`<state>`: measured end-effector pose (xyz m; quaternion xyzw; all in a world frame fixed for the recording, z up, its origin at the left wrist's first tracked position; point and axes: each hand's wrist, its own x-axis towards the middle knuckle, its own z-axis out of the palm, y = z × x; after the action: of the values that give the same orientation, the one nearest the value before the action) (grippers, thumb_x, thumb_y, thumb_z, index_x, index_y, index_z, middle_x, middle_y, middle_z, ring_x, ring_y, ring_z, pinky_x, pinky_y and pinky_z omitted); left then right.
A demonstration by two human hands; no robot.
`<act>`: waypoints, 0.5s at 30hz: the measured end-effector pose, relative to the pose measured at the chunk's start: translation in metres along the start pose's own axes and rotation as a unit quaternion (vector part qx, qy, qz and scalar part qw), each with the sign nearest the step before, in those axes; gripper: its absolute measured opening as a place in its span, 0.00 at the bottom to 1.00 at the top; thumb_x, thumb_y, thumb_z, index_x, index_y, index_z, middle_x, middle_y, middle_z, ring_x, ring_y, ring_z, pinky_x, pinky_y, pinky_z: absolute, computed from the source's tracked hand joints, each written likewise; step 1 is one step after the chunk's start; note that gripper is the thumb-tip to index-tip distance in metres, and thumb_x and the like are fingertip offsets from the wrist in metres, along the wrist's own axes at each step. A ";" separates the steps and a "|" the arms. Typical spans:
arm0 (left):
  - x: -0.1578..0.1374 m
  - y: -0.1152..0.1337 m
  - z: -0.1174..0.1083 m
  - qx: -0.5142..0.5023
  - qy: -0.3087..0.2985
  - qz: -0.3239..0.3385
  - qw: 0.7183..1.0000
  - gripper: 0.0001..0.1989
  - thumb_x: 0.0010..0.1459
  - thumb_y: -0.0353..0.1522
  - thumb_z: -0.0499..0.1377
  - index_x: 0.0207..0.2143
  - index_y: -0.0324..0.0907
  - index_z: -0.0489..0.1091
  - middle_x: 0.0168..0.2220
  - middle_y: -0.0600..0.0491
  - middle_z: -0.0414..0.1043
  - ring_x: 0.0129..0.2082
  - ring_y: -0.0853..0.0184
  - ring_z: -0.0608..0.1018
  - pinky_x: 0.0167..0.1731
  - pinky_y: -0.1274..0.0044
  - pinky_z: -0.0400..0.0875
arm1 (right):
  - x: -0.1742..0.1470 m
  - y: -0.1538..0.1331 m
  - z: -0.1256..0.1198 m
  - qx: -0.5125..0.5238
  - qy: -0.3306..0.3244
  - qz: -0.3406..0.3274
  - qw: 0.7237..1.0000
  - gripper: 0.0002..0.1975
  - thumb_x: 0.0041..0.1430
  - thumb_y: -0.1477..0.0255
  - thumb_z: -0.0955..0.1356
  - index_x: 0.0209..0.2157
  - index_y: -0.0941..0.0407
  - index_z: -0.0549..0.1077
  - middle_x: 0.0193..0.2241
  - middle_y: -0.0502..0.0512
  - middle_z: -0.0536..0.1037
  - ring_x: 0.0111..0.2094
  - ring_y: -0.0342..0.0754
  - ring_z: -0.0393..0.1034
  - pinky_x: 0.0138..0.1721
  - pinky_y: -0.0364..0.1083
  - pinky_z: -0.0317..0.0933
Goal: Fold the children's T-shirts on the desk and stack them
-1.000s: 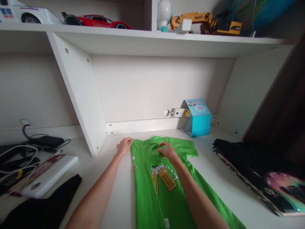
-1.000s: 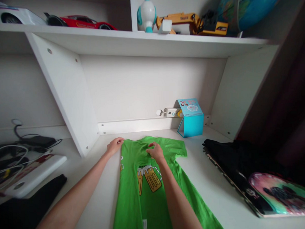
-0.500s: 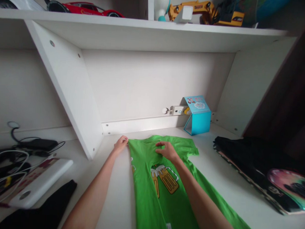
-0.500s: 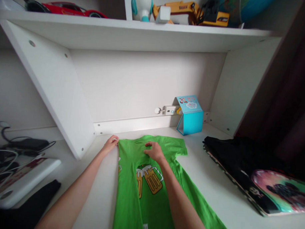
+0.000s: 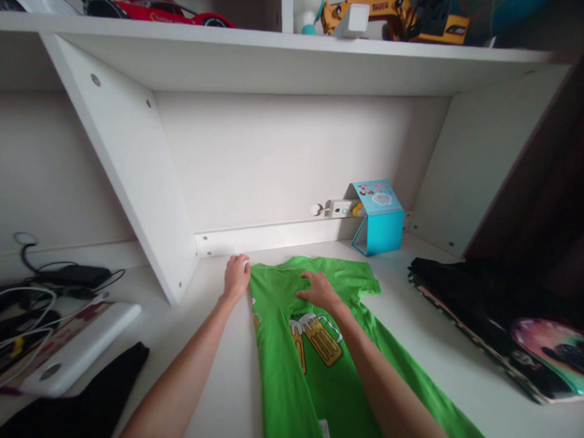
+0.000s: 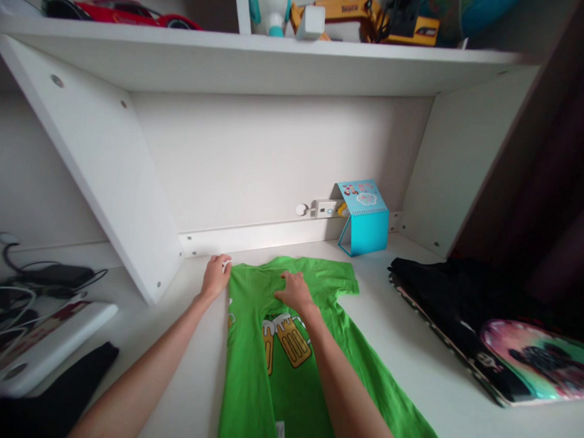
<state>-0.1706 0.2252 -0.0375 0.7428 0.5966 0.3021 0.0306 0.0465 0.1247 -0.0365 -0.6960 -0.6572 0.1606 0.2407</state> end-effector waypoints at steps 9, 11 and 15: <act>-0.043 0.064 0.026 0.080 -0.181 0.119 0.973 0.27 0.61 0.43 0.42 0.59 0.38 0.53 0.61 0.42 0.50 0.61 0.53 0.50 0.56 0.59 0.49 | -0.003 -0.005 -0.005 0.000 -0.054 0.027 0.998 0.15 0.59 0.66 0.64 0.46 0.58 0.66 0.44 0.55 0.70 0.42 0.47 0.67 0.42 0.51 0.64; -0.046 0.060 0.029 0.090 -0.206 0.119 0.967 0.32 0.59 0.50 0.41 0.60 0.43 0.50 0.63 0.44 0.43 0.62 0.51 0.43 0.56 0.54 0.44 | -0.004 -0.005 -0.006 0.017 -0.083 0.037 0.996 0.15 0.60 0.66 0.64 0.46 0.57 0.66 0.40 0.53 0.71 0.36 0.44 0.69 0.36 0.47 0.66; -0.047 0.059 0.023 0.084 -0.223 0.135 0.962 0.36 0.53 0.57 0.41 0.61 0.54 0.46 0.64 0.49 0.37 0.62 0.48 0.40 0.54 0.49 0.40 | -0.002 0.002 -0.017 0.024 -0.096 0.066 0.993 0.14 0.59 0.66 0.64 0.44 0.58 0.67 0.37 0.52 0.72 0.32 0.42 0.69 0.32 0.45 0.66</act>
<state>-0.1138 0.1730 -0.0516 0.8649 0.4921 0.0794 0.0594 0.0568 0.1203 -0.0236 -0.7129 -0.6261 0.2578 0.1825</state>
